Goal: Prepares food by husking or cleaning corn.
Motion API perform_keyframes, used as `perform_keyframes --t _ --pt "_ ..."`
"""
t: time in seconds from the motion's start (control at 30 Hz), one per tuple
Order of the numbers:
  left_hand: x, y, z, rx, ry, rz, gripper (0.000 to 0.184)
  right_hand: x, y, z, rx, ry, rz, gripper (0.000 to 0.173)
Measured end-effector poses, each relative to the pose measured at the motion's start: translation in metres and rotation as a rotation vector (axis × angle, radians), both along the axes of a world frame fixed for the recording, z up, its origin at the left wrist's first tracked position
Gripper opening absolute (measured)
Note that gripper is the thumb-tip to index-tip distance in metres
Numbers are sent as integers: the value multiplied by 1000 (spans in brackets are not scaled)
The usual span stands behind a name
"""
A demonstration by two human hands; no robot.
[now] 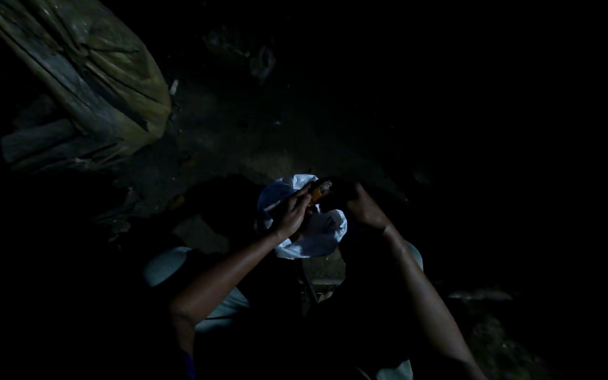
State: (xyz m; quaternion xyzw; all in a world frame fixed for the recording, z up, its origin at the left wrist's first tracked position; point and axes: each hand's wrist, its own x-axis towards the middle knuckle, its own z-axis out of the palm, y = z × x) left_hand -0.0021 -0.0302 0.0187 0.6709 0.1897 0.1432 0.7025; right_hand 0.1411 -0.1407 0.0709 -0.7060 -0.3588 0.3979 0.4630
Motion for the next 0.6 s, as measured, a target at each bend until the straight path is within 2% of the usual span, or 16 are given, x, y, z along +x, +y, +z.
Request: perform_keyframes --t 0.27,0.47,0.6 --pt "4 1 -10 56 -5 10 43 -3 0 2 -36 -45 9 28" --pt "3 3 -10 5 -58 -18 41 2 -3 6 -48 -4 -19 30" --pt "3 6 -10 87 43 -38 38 8 -7 12 -96 -61 -60 34"
